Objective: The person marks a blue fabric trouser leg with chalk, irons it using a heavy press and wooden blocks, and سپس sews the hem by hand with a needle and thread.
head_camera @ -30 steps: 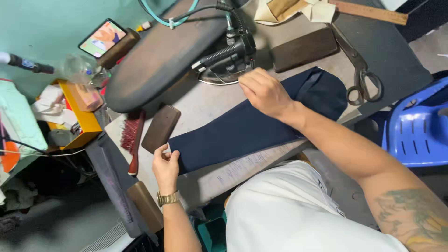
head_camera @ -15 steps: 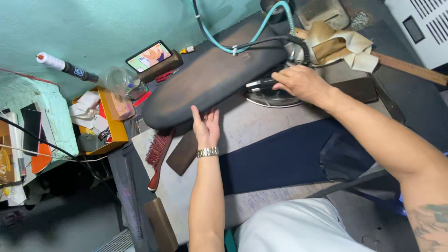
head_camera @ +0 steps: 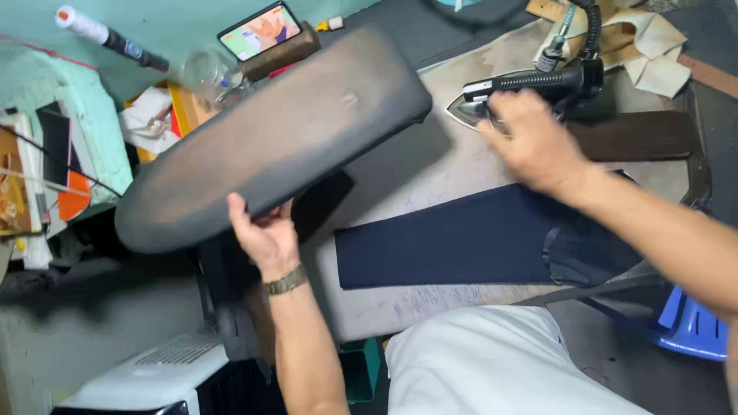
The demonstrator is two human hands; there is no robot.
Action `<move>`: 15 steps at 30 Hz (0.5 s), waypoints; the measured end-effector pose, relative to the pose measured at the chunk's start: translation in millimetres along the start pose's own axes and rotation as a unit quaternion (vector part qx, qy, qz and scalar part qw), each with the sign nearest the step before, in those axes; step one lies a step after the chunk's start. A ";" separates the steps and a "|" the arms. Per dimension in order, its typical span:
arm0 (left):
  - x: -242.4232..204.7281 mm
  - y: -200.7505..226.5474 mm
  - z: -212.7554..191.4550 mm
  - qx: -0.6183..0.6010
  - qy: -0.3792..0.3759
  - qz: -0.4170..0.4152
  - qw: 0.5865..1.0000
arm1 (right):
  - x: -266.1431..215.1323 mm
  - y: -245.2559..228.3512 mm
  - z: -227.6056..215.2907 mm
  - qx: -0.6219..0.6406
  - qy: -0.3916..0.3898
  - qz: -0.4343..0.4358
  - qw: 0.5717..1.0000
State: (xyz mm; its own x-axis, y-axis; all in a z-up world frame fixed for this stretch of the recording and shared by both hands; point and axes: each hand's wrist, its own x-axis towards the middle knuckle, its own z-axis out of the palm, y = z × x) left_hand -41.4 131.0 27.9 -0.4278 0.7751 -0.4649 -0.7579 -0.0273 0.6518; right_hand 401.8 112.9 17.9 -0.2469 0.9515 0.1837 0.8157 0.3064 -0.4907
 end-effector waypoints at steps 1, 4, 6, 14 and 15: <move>-23.7 18.6 -11.4 -0.003 0.005 0.011 1.000 | -6.0 -18.3 47.4 0.005 -0.002 -0.011 1.000; -98.1 61.1 -43.9 -0.037 0.041 0.068 0.996 | -20.1 -71.8 173.4 0.028 -0.079 -0.153 0.985; -145.8 77.4 -67.7 -0.047 0.050 0.118 0.991 | -18.6 -107.6 240.8 -0.092 -0.151 -0.100 0.979; -253.8 75.8 -189.6 -0.006 0.078 0.185 0.980 | 13.3 -71.5 -8.1 0.111 -0.361 0.070 0.923; -254.2 70.3 -208.8 -0.030 0.035 0.162 0.986 | 12.4 -64.9 -59.5 0.140 -0.300 0.092 0.939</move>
State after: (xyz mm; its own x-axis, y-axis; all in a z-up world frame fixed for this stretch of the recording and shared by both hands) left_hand -88.8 -199.7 66.9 -0.6835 0.6740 -0.2803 -0.6028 -0.3046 0.7374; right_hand 376.9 103.1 102.8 -0.4347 0.8081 -0.3976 0.7246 0.0517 -0.6872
